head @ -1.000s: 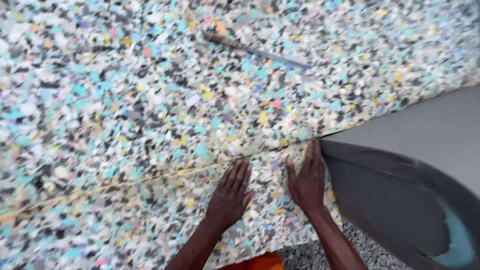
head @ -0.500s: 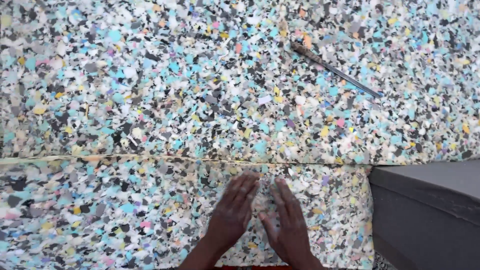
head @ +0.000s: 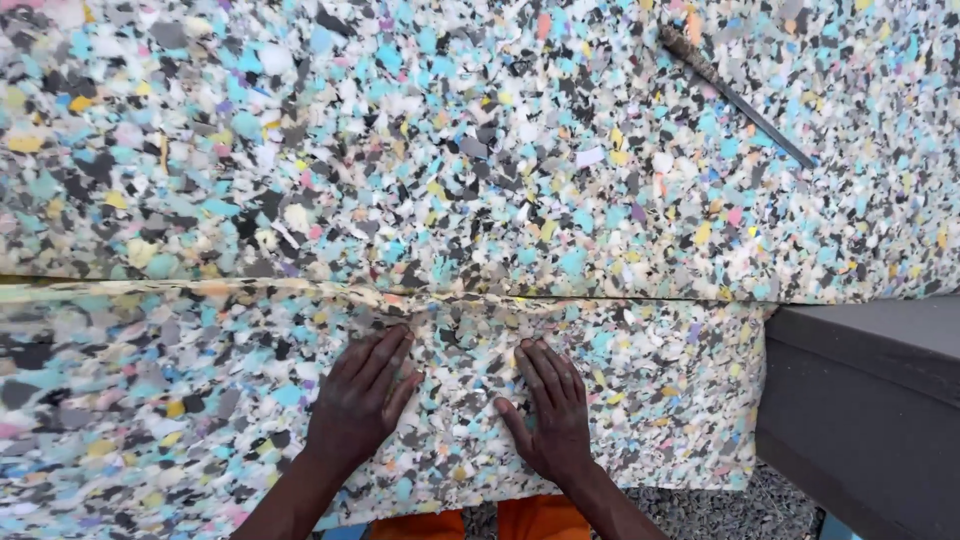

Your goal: Cutting a thick sheet of bonded foam with a manual saw and peeling back the cut section.

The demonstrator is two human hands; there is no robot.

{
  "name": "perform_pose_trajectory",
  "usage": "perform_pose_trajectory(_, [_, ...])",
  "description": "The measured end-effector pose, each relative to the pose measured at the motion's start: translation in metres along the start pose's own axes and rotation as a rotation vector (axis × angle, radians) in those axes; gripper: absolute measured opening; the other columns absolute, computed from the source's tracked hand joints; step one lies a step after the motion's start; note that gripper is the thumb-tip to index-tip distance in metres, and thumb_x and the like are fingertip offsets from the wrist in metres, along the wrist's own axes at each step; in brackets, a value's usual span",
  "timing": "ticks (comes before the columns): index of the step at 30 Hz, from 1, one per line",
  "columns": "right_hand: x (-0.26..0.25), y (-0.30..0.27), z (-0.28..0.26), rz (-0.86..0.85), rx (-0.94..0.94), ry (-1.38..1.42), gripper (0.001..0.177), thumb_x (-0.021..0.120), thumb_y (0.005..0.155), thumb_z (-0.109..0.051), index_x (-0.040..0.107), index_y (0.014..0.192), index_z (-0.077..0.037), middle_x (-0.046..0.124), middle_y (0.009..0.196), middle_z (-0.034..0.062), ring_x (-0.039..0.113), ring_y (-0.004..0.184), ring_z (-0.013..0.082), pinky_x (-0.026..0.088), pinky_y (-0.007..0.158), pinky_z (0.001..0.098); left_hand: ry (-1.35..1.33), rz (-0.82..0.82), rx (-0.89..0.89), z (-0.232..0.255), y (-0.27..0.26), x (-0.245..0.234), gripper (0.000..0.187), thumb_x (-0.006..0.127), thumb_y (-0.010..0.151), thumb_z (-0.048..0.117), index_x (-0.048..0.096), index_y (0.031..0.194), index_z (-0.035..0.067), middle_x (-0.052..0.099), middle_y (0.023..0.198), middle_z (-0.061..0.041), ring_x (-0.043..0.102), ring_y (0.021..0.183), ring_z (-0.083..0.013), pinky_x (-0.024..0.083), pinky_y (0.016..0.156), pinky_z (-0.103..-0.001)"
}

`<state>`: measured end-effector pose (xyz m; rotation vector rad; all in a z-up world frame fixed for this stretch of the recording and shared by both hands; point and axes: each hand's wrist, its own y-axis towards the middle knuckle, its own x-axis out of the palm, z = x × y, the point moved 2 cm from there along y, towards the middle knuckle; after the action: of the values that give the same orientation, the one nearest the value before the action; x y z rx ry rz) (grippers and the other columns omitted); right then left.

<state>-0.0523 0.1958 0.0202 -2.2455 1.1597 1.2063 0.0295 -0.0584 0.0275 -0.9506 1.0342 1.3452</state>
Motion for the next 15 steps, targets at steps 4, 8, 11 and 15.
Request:
perform_pose_trajectory(4, [-0.006,0.004,0.001,-0.079,0.026,-0.002,0.061,0.059,0.103,-0.043,0.043,0.155,-0.013,0.046,0.159,0.0066,0.042,0.150,0.0265,0.034,0.123,0.0475,0.041,-0.007,0.036,0.000,-0.005,0.007,0.062,0.068,0.101,0.038,0.053,0.151,0.006,0.057,0.153,-0.009,0.059,0.129,-0.0266,0.050,0.107,-0.042])
perform_pose_trajectory(8, [-0.028,0.024,-0.004,-0.279,0.101,-0.015,0.063,0.056,0.102,-0.048,0.046,0.154,-0.013,0.044,0.160,0.0074,0.039,0.149,0.0283,0.033,0.118,0.0493,-0.079,-0.101,-0.025,-0.002,0.003,0.018,0.049,0.065,0.101,0.035,0.063,0.139,0.003,0.060,0.146,-0.011,0.057,0.127,-0.0314,0.049,0.106,-0.049])
perform_pose_trajectory(11, [-0.049,0.049,-0.016,-0.220,0.056,-0.022,0.045,0.063,0.101,-0.036,0.060,0.137,-0.009,0.061,0.137,0.0102,0.054,0.130,0.0305,0.045,0.106,0.0475,-0.039,-0.158,0.054,0.012,0.007,0.030,0.053,0.059,0.098,0.023,0.054,0.146,0.001,0.049,0.156,-0.021,0.045,0.144,-0.0384,0.030,0.125,-0.051])
perform_pose_trajectory(15, [-0.038,0.062,-0.024,-0.283,-0.106,0.077,0.064,0.056,0.107,-0.034,0.033,0.160,-0.008,0.032,0.168,0.0109,0.034,0.154,0.0289,0.029,0.123,0.0450,-0.156,-0.084,0.236,0.048,0.050,-0.023,0.059,0.059,0.105,0.028,0.044,0.155,0.001,0.038,0.167,-0.013,0.032,0.156,-0.0298,0.026,0.127,-0.045])
